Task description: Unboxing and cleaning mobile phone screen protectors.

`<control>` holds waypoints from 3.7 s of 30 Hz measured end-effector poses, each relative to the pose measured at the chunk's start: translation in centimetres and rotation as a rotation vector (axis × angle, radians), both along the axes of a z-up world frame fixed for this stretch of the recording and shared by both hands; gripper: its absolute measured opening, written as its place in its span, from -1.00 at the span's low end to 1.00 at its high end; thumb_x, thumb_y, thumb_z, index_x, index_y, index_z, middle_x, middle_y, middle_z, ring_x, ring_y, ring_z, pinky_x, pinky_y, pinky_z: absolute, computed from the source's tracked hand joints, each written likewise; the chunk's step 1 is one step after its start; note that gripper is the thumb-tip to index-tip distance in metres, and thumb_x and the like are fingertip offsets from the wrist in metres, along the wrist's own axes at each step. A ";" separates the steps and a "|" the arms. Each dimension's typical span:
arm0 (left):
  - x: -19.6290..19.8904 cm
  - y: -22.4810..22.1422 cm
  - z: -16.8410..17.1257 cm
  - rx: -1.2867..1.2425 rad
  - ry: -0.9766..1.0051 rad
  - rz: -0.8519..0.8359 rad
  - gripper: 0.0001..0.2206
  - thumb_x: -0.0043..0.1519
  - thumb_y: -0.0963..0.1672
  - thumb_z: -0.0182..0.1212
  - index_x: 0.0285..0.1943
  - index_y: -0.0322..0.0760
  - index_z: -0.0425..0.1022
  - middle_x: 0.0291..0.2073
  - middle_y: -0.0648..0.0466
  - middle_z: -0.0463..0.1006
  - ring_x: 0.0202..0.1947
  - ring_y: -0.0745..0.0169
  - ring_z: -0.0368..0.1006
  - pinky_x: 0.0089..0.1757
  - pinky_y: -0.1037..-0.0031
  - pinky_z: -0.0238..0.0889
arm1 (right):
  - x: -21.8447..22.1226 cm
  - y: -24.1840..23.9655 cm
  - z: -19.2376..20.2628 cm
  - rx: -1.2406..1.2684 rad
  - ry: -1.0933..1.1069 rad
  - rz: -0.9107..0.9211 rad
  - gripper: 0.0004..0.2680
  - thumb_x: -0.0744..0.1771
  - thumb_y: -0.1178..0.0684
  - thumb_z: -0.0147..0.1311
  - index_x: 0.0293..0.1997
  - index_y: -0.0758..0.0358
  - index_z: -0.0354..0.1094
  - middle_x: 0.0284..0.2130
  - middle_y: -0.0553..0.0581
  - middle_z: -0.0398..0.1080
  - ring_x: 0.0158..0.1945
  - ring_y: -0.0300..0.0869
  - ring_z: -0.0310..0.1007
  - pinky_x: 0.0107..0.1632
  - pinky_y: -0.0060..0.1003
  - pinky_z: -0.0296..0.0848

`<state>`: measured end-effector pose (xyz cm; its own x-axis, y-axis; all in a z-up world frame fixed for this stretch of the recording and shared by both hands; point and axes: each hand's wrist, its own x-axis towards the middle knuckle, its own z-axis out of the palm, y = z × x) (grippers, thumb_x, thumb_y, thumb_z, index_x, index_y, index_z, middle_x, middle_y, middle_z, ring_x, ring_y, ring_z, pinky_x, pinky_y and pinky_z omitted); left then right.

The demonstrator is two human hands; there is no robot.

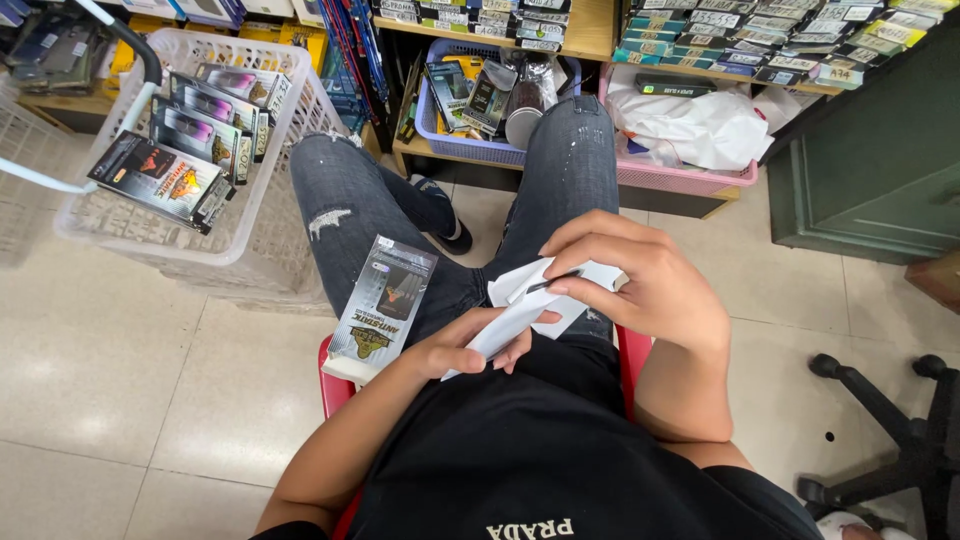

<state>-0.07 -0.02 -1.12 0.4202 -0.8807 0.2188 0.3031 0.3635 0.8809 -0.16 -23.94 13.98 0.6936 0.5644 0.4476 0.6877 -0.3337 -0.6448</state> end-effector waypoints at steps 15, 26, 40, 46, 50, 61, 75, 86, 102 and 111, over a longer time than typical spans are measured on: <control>1.2 0.5 -2.0 0.002 -0.011 -0.006 -0.01 0.06 0.16 0.25 0.56 -0.63 0.09 -0.29 0.08 0.36 -0.30 0.34 0.29 -0.15 0.53 0.21 | 3.1 -8.5 -6.3 0.743 0.083 -0.220 -0.93 0.47 0.21 0.12 -0.11 0.34 0.33 -0.18 0.18 0.47 -0.25 -0.26 0.45 -0.24 -0.44 0.44; 0.5 -0.1 -2.4 -0.135 0.149 0.096 0.04 0.16 0.31 0.15 0.58 -0.50 -0.04 0.16 -0.16 0.44 0.10 0.08 0.46 0.10 0.37 0.31 | 1.9 -0.2 -4.3 0.384 0.382 0.063 -0.93 0.37 0.25 0.17 -0.08 0.37 0.46 -0.17 0.11 0.51 -0.14 -0.31 0.50 -0.06 -0.40 0.49; 0.4 0.6 -5.6 -0.197 0.197 0.216 -0.05 0.19 0.27 0.20 0.55 -0.44 0.06 0.35 -0.16 0.34 0.15 0.06 0.45 0.12 0.26 0.38 | 4.1 4.3 -6.9 0.220 0.436 -0.091 -0.93 0.36 0.26 0.21 -0.09 0.35 0.49 -0.38 0.02 0.43 -0.41 -0.46 0.24 -0.36 -0.52 0.26; 1.0 1.2 -9.1 -0.387 0.408 0.347 -0.21 0.34 0.23 -0.01 0.48 -0.49 0.19 0.18 -0.18 0.45 0.10 0.06 0.46 0.09 0.30 0.35 | 3.6 6.8 -9.4 0.164 -0.197 -0.156 -0.82 0.34 0.14 0.24 0.02 0.27 0.47 0.09 0.20 0.41 0.02 -0.08 0.42 -0.02 -0.33 0.48; 1.6 1.7 -4.3 -0.320 0.446 0.547 -0.24 0.25 0.21 -0.08 0.41 -0.46 0.16 0.17 -0.13 0.46 0.12 0.05 0.48 0.13 0.27 0.37 | 2.4 8.5 -13.5 0.035 -0.552 0.094 -0.74 0.29 -0.16 0.24 0.01 0.04 0.56 0.16 0.15 0.34 0.18 0.03 0.34 0.14 0.01 0.30; 2.2 0.9 -6.4 -0.518 0.445 0.423 -0.21 0.33 0.20 -0.10 0.49 -0.56 0.19 0.05 -0.14 0.48 0.01 0.14 0.47 0.08 0.33 0.40 | 0.8 7.9 -17.1 -0.112 -0.649 0.160 -0.64 0.28 -0.44 0.22 0.13 -0.31 0.56 0.30 -0.03 0.26 0.29 -0.05 0.10 0.22 -0.11 0.11; 1.9 0.3 -6.9 -0.556 0.510 0.446 -0.32 0.41 0.18 -0.29 0.44 -0.42 0.28 0.27 -0.17 0.45 0.17 -0.02 0.46 0.12 0.18 0.41 | 1.0 7.0 -19.4 -0.182 -0.630 0.078 -0.62 0.31 -0.54 0.07 0.19 -0.46 0.50 0.39 -0.02 0.11 0.37 0.01 -0.04 0.31 0.02 0.02; 0.9 0.3 -7.3 -0.400 0.567 0.548 -0.42 0.49 0.10 -0.33 0.41 -0.39 0.32 0.22 -0.11 0.49 0.17 0.09 0.47 0.17 0.28 0.36 | 3.0 5.6 -21.5 -0.046 -0.650 0.068 -0.49 0.39 -0.59 -0.35 0.18 -0.31 0.57 0.48 0.18 -0.06 0.52 0.06 -0.27 0.44 0.12 -0.17; -0.1 -1.3 -9.8 -0.072 0.491 0.438 -0.43 0.48 0.13 -0.38 0.33 -0.32 0.34 0.06 0.02 0.54 0.04 0.26 0.49 0.05 0.42 0.37 | 5.2 2.7 -24.1 0.107 -0.732 -0.032 -0.36 0.39 -0.56 -0.56 0.09 -0.09 0.64 0.58 0.26 -0.36 0.59 0.07 -0.40 0.51 0.02 -0.34; -0.8 -1.3 -7.2 0.063 0.259 0.316 -0.37 0.50 0.17 -0.43 0.23 -0.37 0.39 -0.06 0.07 0.53 -0.10 0.36 0.47 -0.04 0.49 0.38 | 6.4 -0.2 -23.6 0.067 -0.622 -0.297 -0.31 0.39 -0.52 -0.70 0.12 -0.09 0.62 0.55 0.35 -0.36 0.62 0.15 -0.34 0.58 0.06 -0.37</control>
<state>-0.84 -1.29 -8.34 0.7061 -0.7078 0.0201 0.3997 0.4218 0.8138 6.24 -24.18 -9.61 0.4178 0.3481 0.8392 0.8220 -0.5382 -0.1860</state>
